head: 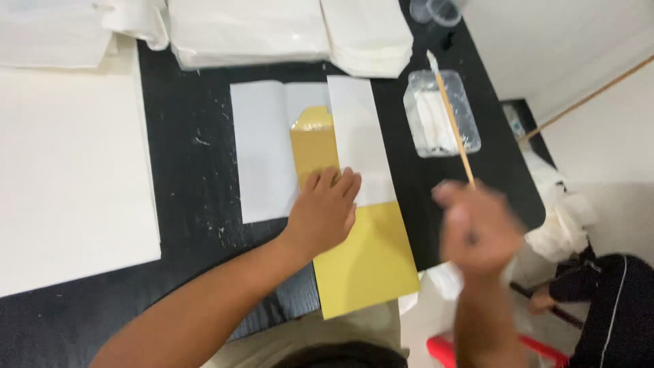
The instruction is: Folding paper templates and applying glue with a brush to assemble bags
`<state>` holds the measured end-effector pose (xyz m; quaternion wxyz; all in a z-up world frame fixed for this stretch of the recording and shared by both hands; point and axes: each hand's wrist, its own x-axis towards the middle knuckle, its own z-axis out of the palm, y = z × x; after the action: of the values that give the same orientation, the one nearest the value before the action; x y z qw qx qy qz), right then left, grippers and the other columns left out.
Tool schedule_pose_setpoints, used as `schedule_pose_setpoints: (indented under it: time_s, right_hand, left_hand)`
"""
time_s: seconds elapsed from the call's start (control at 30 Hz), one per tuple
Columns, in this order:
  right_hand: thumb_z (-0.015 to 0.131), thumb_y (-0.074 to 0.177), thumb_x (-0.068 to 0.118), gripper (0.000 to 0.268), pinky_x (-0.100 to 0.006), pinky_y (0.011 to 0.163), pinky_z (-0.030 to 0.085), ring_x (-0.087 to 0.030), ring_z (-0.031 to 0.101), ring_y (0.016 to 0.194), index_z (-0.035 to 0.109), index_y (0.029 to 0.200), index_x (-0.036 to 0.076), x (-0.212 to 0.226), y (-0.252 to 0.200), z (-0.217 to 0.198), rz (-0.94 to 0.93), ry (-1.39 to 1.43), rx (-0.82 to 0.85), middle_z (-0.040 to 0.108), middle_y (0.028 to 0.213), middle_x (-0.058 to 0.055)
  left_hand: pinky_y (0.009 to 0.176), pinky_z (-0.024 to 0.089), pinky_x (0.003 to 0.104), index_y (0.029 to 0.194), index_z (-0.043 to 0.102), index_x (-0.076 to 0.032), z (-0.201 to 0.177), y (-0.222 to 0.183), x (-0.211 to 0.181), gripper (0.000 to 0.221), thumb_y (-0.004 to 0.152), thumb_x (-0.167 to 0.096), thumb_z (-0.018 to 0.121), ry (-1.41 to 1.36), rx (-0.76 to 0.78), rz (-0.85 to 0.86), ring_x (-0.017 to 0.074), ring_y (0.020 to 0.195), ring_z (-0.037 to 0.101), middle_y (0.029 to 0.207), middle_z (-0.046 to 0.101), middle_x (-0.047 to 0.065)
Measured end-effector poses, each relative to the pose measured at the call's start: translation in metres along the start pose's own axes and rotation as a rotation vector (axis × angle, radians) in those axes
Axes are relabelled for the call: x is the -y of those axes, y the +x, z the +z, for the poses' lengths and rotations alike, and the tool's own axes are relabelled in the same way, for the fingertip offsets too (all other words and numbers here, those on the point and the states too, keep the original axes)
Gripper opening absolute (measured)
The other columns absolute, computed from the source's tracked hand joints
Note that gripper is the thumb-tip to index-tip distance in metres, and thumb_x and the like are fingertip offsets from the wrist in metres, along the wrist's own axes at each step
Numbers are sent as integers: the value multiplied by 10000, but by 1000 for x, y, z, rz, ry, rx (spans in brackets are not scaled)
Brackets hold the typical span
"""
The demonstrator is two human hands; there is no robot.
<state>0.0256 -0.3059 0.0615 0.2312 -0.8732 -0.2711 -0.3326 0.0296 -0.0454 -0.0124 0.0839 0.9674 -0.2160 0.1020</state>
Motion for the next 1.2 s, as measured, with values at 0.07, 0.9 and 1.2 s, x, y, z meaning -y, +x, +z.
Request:
schedule_pose_setpoints:
  time_s: [0.07, 0.9, 1.2]
  right_hand:
    - [544, 1110, 114, 276, -434, 980, 521, -310, 728, 997, 801, 1128, 16, -22, 41, -11, -21, -16, -6, 778, 1081, -113]
    - [353, 1102, -111, 480, -441, 963, 446, -295, 633, 1017, 634, 1449, 65, -158, 105, 61, 52, 232, 414, 638, 1071, -147]
    - [343, 888, -299, 727, -467, 931, 312, -337, 604, 1166, 684, 1358, 140, -166, 98, 66, -117, 140, 461, 703, 1232, -101]
  left_hand:
    - [983, 427, 437, 1390, 555, -110, 0, -6, -1, 517, 962, -401, 565, 89, -80, 17, 301, 1176, 533, 1360, 572, 65]
    - [920, 429, 466, 1325, 638, -78, -5, 10, 16, 451, 955, -330, 586, -103, -133, 77, 306, 1064, 554, 1298, 629, 68]
    - [901, 450, 474, 1304, 669, -103, -9, 10, 16, 409, 946, -297, 624, -192, -127, 38, 305, 1064, 566, 1250, 658, 53]
